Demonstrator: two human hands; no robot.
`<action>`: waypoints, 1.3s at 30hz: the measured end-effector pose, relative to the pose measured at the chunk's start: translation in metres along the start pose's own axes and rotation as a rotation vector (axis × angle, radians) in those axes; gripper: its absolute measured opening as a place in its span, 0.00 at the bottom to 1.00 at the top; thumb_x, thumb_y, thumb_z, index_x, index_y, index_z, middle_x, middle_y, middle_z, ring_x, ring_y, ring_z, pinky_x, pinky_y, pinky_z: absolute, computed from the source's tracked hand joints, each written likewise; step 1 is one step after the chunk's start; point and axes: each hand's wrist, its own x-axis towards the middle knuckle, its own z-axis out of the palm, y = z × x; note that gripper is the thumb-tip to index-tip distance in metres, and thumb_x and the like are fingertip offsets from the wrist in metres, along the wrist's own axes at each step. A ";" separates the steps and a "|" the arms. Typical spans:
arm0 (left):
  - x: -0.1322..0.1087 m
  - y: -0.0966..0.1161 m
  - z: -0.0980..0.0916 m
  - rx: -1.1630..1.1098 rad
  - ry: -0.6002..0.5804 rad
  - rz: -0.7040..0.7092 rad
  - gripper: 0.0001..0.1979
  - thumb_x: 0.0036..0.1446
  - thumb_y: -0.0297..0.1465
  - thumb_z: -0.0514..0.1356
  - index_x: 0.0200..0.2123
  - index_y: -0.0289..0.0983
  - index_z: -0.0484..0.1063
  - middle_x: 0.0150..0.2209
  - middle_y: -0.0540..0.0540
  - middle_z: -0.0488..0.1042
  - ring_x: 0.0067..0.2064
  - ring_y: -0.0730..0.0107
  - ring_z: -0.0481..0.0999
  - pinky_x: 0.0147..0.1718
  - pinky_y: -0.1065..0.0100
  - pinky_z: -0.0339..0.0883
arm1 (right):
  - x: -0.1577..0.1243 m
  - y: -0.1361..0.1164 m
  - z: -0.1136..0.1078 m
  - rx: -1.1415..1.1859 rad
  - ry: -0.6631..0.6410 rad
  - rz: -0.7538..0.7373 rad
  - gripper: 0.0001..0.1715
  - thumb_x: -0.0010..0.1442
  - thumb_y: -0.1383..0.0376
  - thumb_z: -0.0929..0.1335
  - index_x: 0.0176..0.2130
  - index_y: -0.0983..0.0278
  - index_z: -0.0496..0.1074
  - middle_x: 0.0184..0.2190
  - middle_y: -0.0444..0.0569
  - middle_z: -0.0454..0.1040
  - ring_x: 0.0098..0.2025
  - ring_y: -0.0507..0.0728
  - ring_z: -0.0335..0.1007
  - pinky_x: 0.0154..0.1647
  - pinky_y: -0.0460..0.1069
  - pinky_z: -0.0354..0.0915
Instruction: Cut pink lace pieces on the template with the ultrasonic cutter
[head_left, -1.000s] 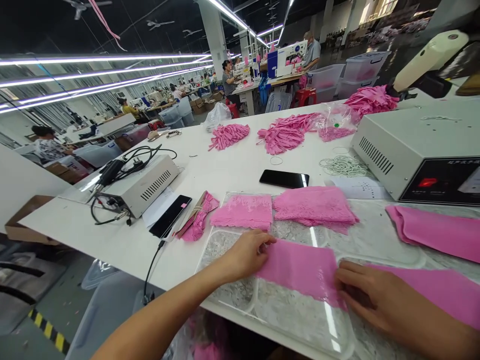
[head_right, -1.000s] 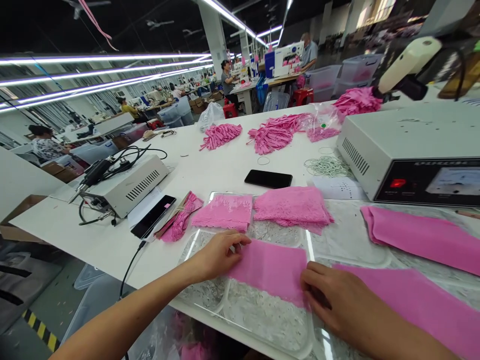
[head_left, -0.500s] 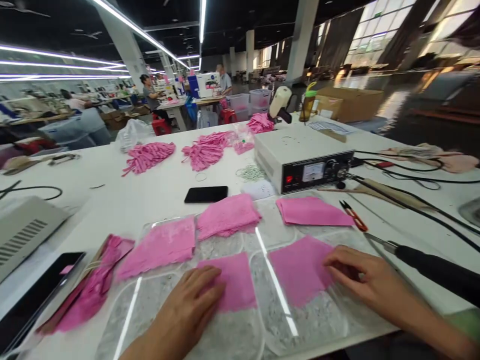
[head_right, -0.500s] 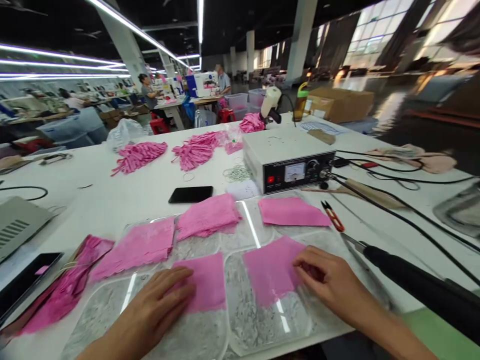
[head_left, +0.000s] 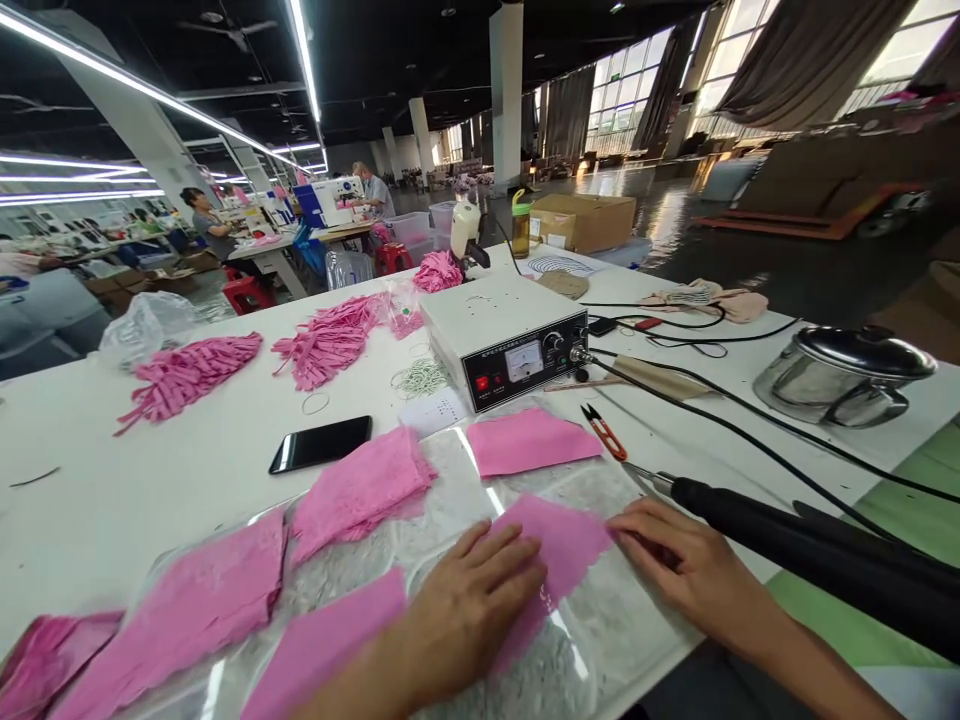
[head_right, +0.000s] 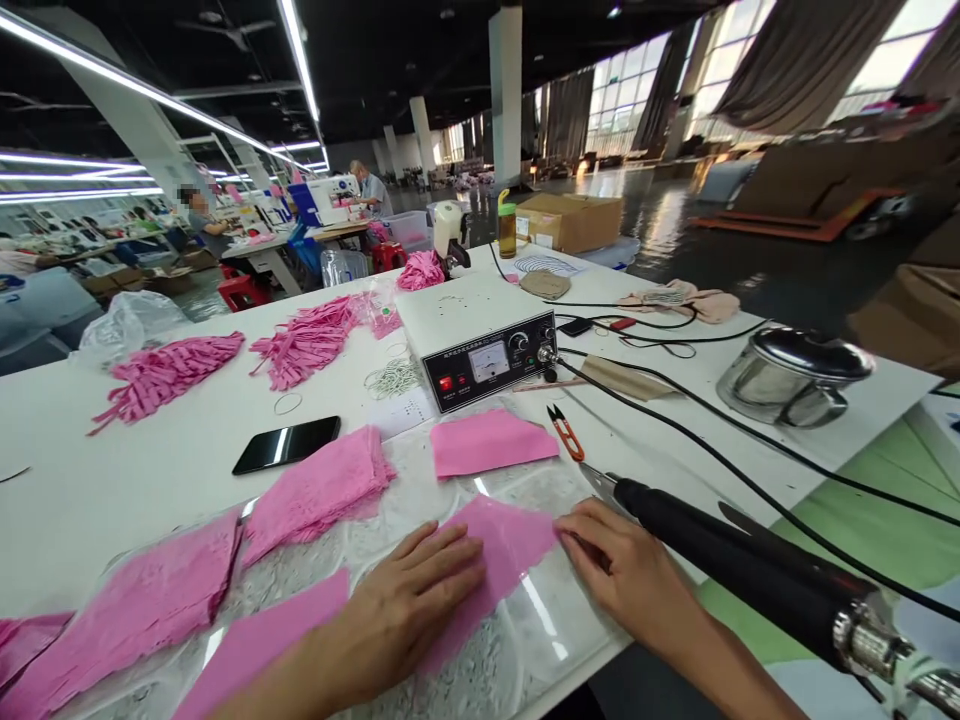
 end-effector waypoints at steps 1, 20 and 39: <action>0.006 -0.003 0.002 -0.011 -0.021 0.016 0.18 0.69 0.28 0.48 0.58 0.36 0.65 0.59 0.43 0.69 0.64 0.61 0.64 0.63 0.54 0.57 | -0.001 0.001 0.000 -0.009 0.019 -0.002 0.11 0.65 0.65 0.63 0.38 0.60 0.75 0.31 0.47 0.74 0.31 0.52 0.73 0.30 0.43 0.70; 0.032 -0.010 0.007 -0.013 -0.211 0.031 0.29 0.67 0.47 0.50 0.66 0.42 0.54 0.66 0.45 0.57 0.69 0.57 0.52 0.67 0.48 0.38 | -0.003 0.003 0.009 -0.036 0.125 0.022 0.07 0.66 0.67 0.62 0.37 0.60 0.69 0.32 0.46 0.70 0.33 0.52 0.72 0.35 0.45 0.69; -0.009 0.006 0.018 0.199 0.039 0.128 0.29 0.64 0.51 0.52 0.60 0.40 0.64 0.61 0.40 0.66 0.67 0.52 0.56 0.66 0.42 0.36 | 0.018 0.003 0.014 -0.078 -0.105 0.154 0.12 0.65 0.66 0.60 0.29 0.60 0.63 0.28 0.44 0.68 0.28 0.53 0.66 0.28 0.48 0.63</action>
